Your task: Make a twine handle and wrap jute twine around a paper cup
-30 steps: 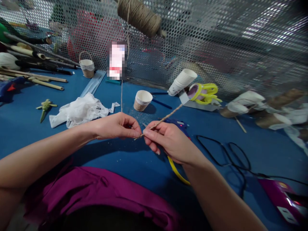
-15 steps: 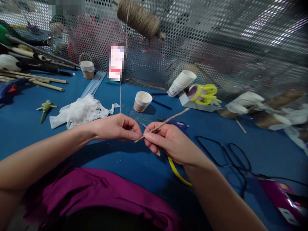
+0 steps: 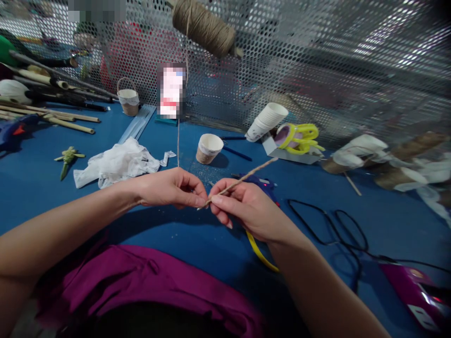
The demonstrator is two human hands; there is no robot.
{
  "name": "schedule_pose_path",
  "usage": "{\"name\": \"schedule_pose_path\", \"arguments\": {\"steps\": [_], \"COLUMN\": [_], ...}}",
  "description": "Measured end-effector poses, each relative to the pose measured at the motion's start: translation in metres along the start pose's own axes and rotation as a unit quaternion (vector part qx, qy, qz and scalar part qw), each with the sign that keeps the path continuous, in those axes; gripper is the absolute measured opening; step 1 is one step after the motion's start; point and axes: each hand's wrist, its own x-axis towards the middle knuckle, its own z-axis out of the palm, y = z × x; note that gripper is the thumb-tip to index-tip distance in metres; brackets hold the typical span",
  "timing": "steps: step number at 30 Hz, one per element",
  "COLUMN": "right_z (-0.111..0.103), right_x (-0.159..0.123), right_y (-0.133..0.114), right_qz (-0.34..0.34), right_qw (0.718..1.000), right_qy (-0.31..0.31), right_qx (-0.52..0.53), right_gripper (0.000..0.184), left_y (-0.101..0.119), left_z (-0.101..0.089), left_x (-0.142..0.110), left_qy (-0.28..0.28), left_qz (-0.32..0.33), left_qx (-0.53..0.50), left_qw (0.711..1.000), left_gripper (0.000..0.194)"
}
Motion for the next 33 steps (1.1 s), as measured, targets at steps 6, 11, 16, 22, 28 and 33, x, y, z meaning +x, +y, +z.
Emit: {"name": "schedule_pose_path", "arguments": {"steps": [6, 11, 16, 22, 28, 33], "right_z": [0.0049, 0.0014, -0.0005, -0.0006, -0.0008, -0.0003], "right_x": [0.0013, 0.0024, 0.0018, 0.0016, 0.0011, 0.0008], "right_y": [0.0044, 0.0050, 0.0022, 0.0000, 0.0012, 0.0021], "right_qz": [0.004, 0.001, 0.000, 0.011, 0.020, 0.011], "right_qw": [0.997, 0.999, 0.999, 0.999, 0.999, 0.998], "right_qy": [0.065, 0.033, 0.012, -0.006, 0.026, 0.030], "right_qx": [-0.029, 0.006, 0.039, 0.037, -0.037, -0.047], "right_gripper": [0.024, 0.026, 0.024, 0.028, 0.020, 0.015], "left_y": [-0.0018, -0.0011, -0.0001, -0.0010, -0.0033, -0.0028], "left_z": [0.0007, 0.0016, 0.0009, 0.0005, 0.0021, 0.0028], "left_x": [0.0019, 0.0020, 0.0008, 0.0004, 0.0018, 0.0028], "left_qy": [0.035, 0.030, 0.019, 0.006, 0.033, 0.046], "left_qz": [0.002, -0.005, -0.010, -0.011, 0.003, 0.006], "left_qx": [0.036, -0.008, -0.034, -0.024, 0.027, 0.013], "left_qw": [0.999, 1.000, 0.999, 1.000, 0.999, 0.999], "left_gripper": [0.016, 0.012, 0.014, 0.015, 0.013, 0.011]}}
